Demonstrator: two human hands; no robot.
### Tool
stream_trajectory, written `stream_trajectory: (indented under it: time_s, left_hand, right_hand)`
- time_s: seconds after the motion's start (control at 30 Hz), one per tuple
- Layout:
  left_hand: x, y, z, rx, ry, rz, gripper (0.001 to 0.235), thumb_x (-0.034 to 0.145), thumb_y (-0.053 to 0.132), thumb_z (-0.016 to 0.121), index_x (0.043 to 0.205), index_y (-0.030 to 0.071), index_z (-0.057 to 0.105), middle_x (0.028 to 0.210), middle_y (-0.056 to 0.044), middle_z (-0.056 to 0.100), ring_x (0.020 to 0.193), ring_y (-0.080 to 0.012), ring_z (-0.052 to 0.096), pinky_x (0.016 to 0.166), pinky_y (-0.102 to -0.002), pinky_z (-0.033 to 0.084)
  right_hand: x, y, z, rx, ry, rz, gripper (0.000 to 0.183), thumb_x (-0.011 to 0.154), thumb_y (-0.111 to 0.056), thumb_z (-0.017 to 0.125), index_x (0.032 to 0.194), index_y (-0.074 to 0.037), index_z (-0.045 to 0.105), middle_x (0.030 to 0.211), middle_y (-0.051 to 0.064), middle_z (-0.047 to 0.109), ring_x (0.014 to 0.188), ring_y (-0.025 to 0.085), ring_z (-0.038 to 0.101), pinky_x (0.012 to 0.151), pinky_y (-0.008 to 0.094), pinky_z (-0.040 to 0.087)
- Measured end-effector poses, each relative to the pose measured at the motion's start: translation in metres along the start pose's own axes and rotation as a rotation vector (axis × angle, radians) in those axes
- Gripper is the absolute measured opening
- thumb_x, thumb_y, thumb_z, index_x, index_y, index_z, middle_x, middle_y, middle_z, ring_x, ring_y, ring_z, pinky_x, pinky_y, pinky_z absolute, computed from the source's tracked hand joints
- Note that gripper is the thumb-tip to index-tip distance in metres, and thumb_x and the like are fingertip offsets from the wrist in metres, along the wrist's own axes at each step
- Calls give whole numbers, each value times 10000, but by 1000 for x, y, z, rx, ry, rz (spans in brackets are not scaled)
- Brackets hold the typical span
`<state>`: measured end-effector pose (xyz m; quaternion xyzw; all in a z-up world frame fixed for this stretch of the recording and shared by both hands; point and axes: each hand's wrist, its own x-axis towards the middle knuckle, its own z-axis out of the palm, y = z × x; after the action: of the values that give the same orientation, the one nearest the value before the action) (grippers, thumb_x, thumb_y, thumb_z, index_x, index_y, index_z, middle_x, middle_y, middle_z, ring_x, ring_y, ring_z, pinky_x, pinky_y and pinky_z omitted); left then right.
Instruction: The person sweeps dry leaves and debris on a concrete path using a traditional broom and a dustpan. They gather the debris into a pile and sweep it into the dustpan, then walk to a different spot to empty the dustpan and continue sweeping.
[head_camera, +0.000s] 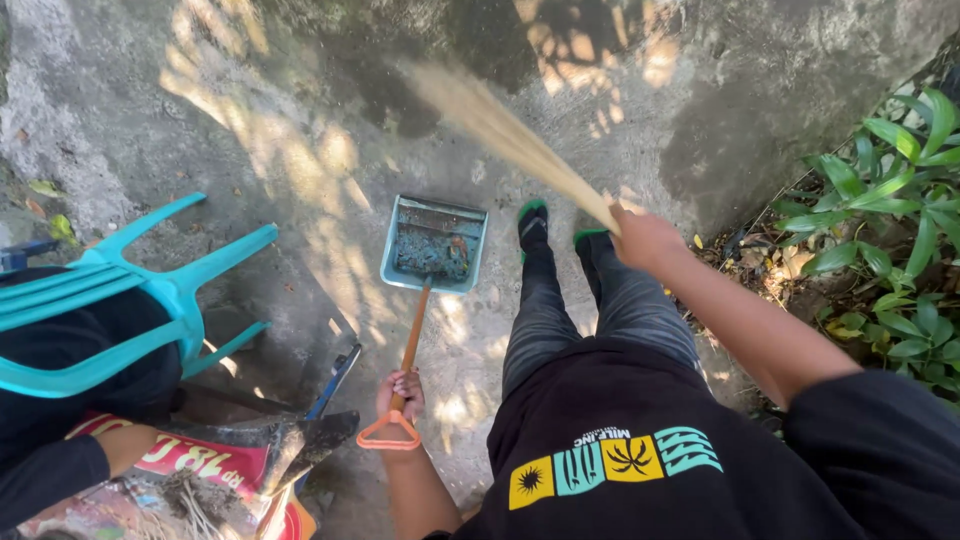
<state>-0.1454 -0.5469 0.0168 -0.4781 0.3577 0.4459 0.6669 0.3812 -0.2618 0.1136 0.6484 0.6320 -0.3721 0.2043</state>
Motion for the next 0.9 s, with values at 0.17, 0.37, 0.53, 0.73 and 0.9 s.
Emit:
stream_trajectory:
  time_s: [0.17, 0.37, 0.53, 0.73, 0.9]
  left_hand:
    - [58, 1, -5, 75, -21, -6, 143, 852, 39, 569, 910, -33, 460, 592, 14, 455, 470, -82, 456, 420, -191, 421]
    - [66, -17, 15, -116, 7, 18, 86, 882, -39, 531, 841, -4, 465, 630, 13, 452, 464, -66, 432, 417, -179, 415]
    - [33, -31, 3, -40, -3, -4, 218, 884, -28, 553, 751, 94, 431, 612, 25, 425, 470, -64, 422, 441, -160, 418]
    - [8, -36, 14, 326, 15, -270, 217, 848, 62, 558, 676, 133, 447, 536, 81, 394, 428, -43, 383, 400, -200, 363]
    - [31, -32, 78, 548, 7, -431, 205, 884, 57, 557, 720, 135, 463, 548, 90, 407, 439, -39, 397, 425, -208, 362]
  right_hand:
    - [88, -23, 62, 2, 13, 66, 475, 904, -145, 586, 1374, -112, 524, 1118, 253, 690, 1008, 440, 699, 832, 546, 578]
    - [-25, -4, 90, -145, -294, -62, 440, 935, -163, 568, 1374, -154, 532, 1172, 183, 718, 1063, 381, 723, 873, 508, 596]
    - [-140, 34, 30, -72, -469, 59, 612, 934, -247, 591, 1524, -300, 439, 1179, 129, 740, 1083, 334, 737, 937, 477, 589]
    - [-189, 109, 78, 418, -102, 195, 623, 843, -344, 719, 1439, -276, 552, 1168, 126, 753, 1067, 334, 724, 961, 460, 554]
    - [-208, 143, 169, 681, 107, 552, 587, 861, -424, 694, 1391, -176, 650, 1076, 201, 781, 961, 366, 778, 928, 463, 585]
